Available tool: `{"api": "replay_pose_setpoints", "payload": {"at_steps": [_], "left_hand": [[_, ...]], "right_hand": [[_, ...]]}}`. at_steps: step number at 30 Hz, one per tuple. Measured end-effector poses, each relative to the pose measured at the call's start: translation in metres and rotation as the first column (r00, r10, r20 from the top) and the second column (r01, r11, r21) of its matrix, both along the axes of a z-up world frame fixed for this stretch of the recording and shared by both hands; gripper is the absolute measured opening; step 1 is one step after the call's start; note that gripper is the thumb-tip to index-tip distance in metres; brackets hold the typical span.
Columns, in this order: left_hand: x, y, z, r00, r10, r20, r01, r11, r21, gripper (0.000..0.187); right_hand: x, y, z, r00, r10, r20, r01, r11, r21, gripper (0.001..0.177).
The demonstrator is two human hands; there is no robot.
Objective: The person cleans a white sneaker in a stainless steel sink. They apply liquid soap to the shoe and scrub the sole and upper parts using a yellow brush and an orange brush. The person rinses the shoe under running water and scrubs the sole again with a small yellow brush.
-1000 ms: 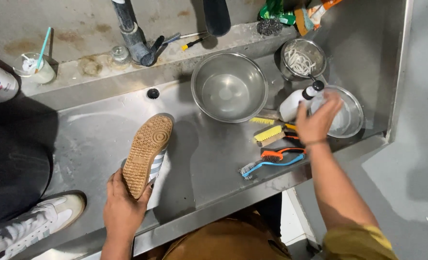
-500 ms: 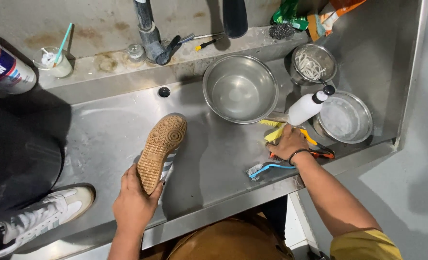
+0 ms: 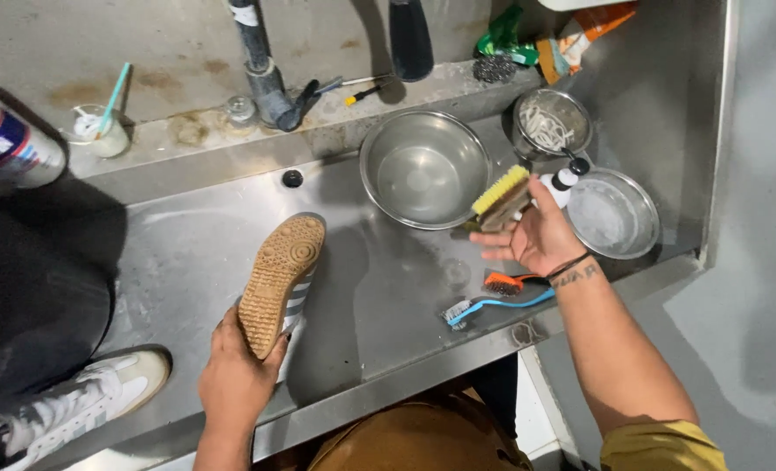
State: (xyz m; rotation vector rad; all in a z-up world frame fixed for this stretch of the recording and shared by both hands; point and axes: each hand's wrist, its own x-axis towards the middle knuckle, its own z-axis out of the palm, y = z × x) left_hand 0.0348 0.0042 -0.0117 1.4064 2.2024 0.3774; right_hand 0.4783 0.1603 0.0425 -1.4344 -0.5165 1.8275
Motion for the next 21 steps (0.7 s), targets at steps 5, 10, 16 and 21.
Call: {"api": "replay_pose_setpoints", "payload": {"at_steps": [5,10,16,21], "left_hand": [[-0.002,-0.004,-0.01,1.0,0.002,0.0,-0.002,0.999,0.035,0.094],[-0.003,-0.002,0.005,0.998,-0.015,0.053,0.013,0.999,0.03,0.092],[-0.004,-0.001,0.003,0.999,-0.012,0.03,0.011,0.998,0.057,0.085],[-0.007,-0.001,-0.013,0.999,-0.006,-0.033,0.01,0.993,0.119,0.091]], "right_hand": [[-0.036,0.043,0.003,0.91,-0.007,0.414,-0.082,0.977,0.197,0.035],[-0.057,0.092,-0.007,0.129,0.173,0.976,-0.737,0.676,-0.023,0.074],[-0.101,0.084,0.038,-0.003,0.287,0.958,-0.71,0.674,-0.204,0.093],[-0.072,0.036,0.076,0.021,0.37,0.929,-0.76,0.61,-0.226,0.075]]}}
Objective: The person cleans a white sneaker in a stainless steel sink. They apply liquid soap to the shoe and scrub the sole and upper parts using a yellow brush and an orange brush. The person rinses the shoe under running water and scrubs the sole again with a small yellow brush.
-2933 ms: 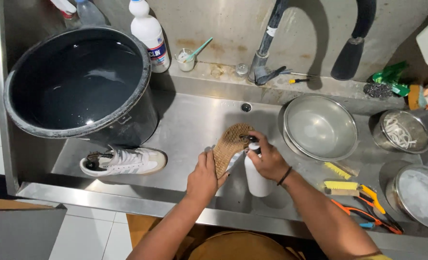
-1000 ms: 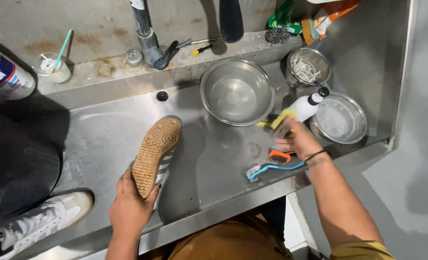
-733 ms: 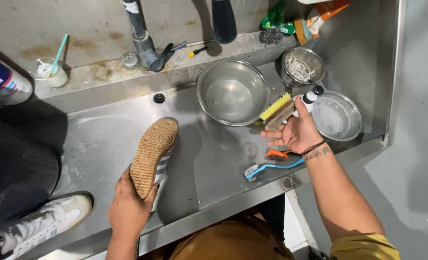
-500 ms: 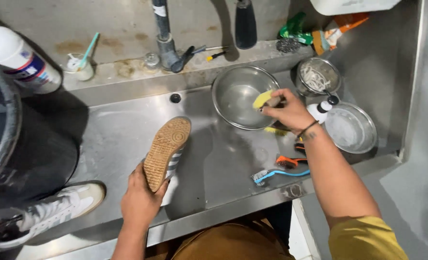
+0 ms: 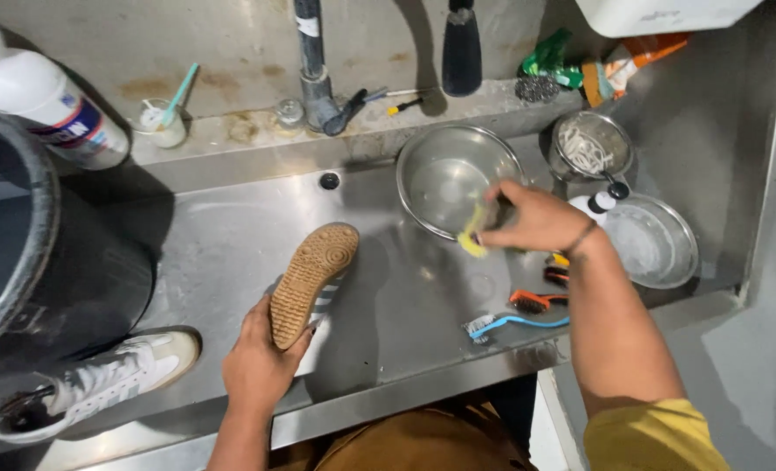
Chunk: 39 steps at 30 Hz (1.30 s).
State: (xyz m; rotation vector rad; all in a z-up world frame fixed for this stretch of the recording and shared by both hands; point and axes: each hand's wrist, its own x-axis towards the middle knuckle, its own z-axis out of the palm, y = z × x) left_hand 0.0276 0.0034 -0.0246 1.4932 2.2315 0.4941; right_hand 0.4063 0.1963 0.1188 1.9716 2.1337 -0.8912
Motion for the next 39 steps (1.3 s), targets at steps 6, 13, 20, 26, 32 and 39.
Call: {"api": "replay_pose_setpoints", "payload": {"at_steps": [6,13,20,26,32,39], "left_hand": [[0.001,-0.001,-0.005,0.999,-0.029,-0.04,0.029,0.999,0.019,0.089],[0.003,0.006,0.012,1.0,0.007,0.013,-0.006,0.997,-0.081,0.089],[0.005,0.003,0.018,1.0,-0.018,0.003,0.018,1.0,-0.008,0.089],[0.002,0.003,0.012,1.0,-0.013,-0.002,0.013,1.0,-0.002,0.088],[-0.002,0.001,0.002,0.999,-0.027,-0.027,0.027,1.0,-0.005,0.089],[-0.002,-0.001,-0.004,0.999,-0.029,-0.035,0.029,0.999,-0.015,0.093]], "right_hand": [[0.047,-0.052,-0.111,0.979,0.017,0.201,0.004,0.994,-0.106,0.074],[0.109,-0.026,-0.169,0.976,-0.209,0.051,0.188,0.943,0.275,0.046],[0.066,0.009,-0.165,0.904,-0.129,0.408,0.224,0.955,-0.194,0.091],[0.064,-0.021,-0.165,0.926,-0.15,0.346,0.19,0.978,-0.084,0.076],[0.083,-0.06,-0.092,0.95,-0.288,-0.122,0.313,0.876,0.368,0.091],[0.049,-0.048,-0.057,0.952,-0.092,-0.293,0.237,0.829,0.507,0.102]]}}
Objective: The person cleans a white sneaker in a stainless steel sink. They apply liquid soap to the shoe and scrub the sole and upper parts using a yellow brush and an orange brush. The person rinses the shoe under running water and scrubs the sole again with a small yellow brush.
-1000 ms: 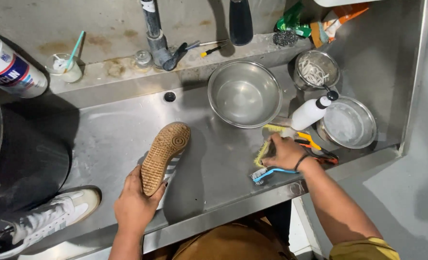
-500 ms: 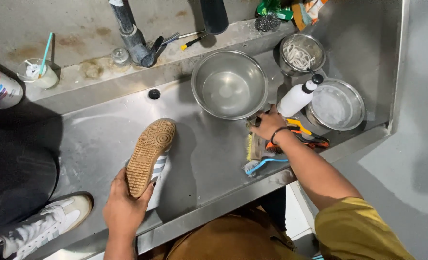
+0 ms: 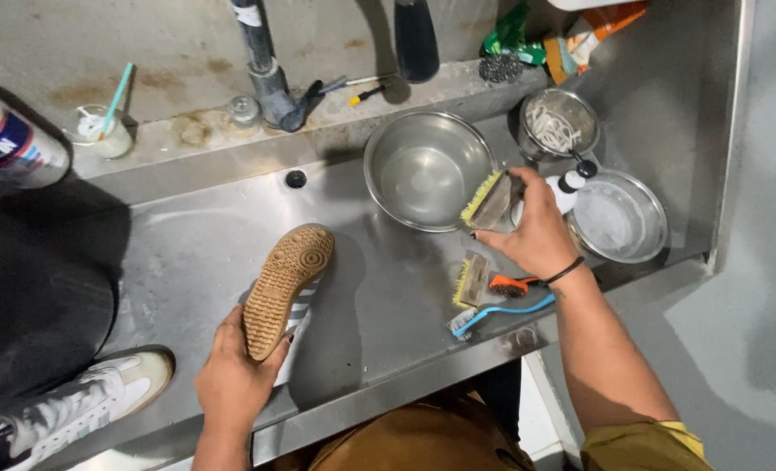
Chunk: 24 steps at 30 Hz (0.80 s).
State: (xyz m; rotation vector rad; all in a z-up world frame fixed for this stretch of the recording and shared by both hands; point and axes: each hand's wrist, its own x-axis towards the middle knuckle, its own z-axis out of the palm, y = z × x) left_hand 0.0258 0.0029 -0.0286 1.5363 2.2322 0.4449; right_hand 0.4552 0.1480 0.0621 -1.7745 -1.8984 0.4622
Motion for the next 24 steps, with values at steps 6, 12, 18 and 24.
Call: {"api": "replay_pose_setpoints", "payload": {"at_steps": [6,12,18,24], "left_hand": [[-0.003,-0.002,-0.003,1.0,0.005,0.012,-0.005,1.0,0.006,0.092],[-0.002,-0.002,-0.007,1.0,-0.015,-0.003,0.015,0.999,0.052,0.093],[-0.003,0.0,0.002,1.0,-0.029,0.006,0.029,0.999,0.028,0.091],[-0.001,0.002,0.003,0.999,-0.015,0.032,0.015,1.0,0.015,0.089]], "right_hand": [[-0.024,0.002,0.01,0.976,0.212,0.038,-0.205,0.969,-0.139,0.094],[-0.032,-0.021,-0.067,0.92,0.348,0.18,-0.194,0.803,-0.563,0.077],[0.023,-0.017,-0.134,0.913,0.322,0.251,-0.145,0.829,-0.54,0.092],[0.027,-0.026,-0.122,0.901,0.368,0.231,-0.167,0.784,-0.598,0.11]]}}
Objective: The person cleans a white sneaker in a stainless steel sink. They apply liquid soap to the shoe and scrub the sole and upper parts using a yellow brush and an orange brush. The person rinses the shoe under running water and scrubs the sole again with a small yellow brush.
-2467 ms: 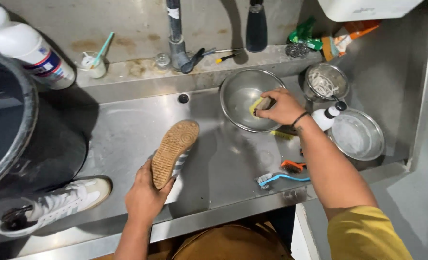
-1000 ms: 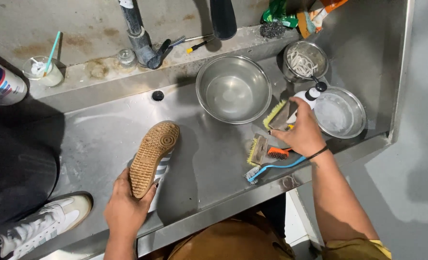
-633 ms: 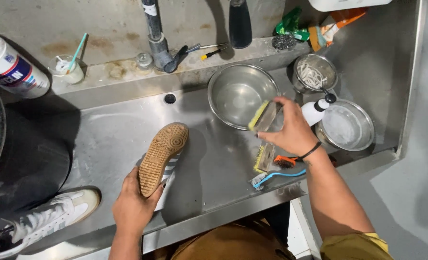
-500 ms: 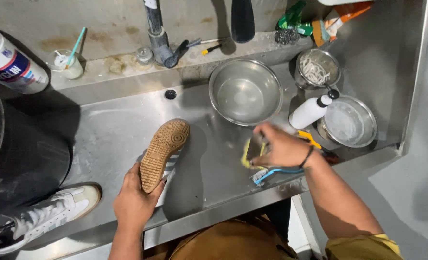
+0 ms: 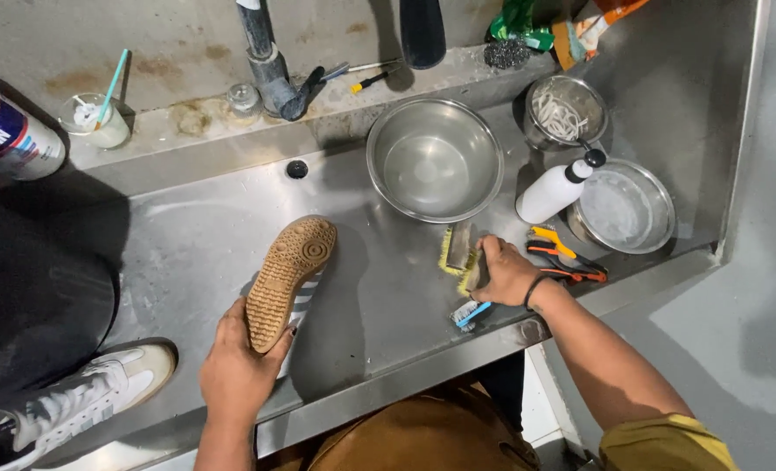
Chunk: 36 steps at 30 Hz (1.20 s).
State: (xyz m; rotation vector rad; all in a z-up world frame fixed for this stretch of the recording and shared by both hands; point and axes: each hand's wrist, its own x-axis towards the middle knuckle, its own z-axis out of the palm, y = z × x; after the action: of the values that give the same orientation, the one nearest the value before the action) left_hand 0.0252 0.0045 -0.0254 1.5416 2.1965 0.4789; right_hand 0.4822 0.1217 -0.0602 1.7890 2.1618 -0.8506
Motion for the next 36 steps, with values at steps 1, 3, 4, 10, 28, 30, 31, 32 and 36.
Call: {"api": "replay_pose_setpoints", "payload": {"at_steps": [1,3,4,10,28,30,31,32,36], "left_hand": [[-0.001,-0.001,-0.001,1.0,-0.003,-0.004,0.003,1.0,-0.008,0.09],[-0.002,-0.004,-0.005,1.0,-0.007,-0.024,0.007,1.0,-0.004,0.091],[-0.004,-0.005,-0.007,0.999,-0.022,-0.047,0.022,1.0,0.002,0.092],[0.003,0.009,0.009,1.0,0.025,-0.014,-0.026,0.999,-0.032,0.093],[-0.006,0.007,0.02,0.994,0.067,0.086,-0.054,0.987,-0.151,0.092],[-0.004,0.009,0.022,0.994,0.074,0.086,-0.06,0.986,-0.158,0.093],[-0.004,0.01,0.024,0.993,0.085,0.083,-0.071,0.984,-0.165,0.094],[-0.003,0.01,0.027,0.992,0.094,0.082,-0.08,0.983,-0.164,0.094],[-0.005,0.01,0.023,0.994,0.085,0.074,-0.079,0.994,-0.08,0.108]], "right_hand": [[-0.009,-0.002,0.019,0.998,-0.048,0.051,0.051,0.997,-0.051,0.101],[-0.025,-0.006,0.084,0.996,-0.087,0.032,0.089,0.994,-0.055,0.09],[-0.034,-0.008,0.116,0.99,-0.139,0.01,0.139,0.988,-0.06,0.079],[-0.067,0.098,0.117,0.953,-0.198,-0.231,0.238,0.958,0.159,0.089],[-0.065,0.112,0.095,0.974,0.01,-0.226,0.031,0.983,0.18,0.101],[-0.068,0.102,0.109,0.969,-0.035,-0.246,0.082,0.979,0.185,0.099],[-0.071,0.097,0.117,0.96,-0.076,-0.269,0.13,0.973,0.189,0.096],[-0.066,0.1,0.106,0.96,-0.067,-0.271,0.121,0.974,0.189,0.096],[-0.066,0.112,0.061,0.889,-0.009,-0.459,0.247,0.852,0.463,0.071]]}}
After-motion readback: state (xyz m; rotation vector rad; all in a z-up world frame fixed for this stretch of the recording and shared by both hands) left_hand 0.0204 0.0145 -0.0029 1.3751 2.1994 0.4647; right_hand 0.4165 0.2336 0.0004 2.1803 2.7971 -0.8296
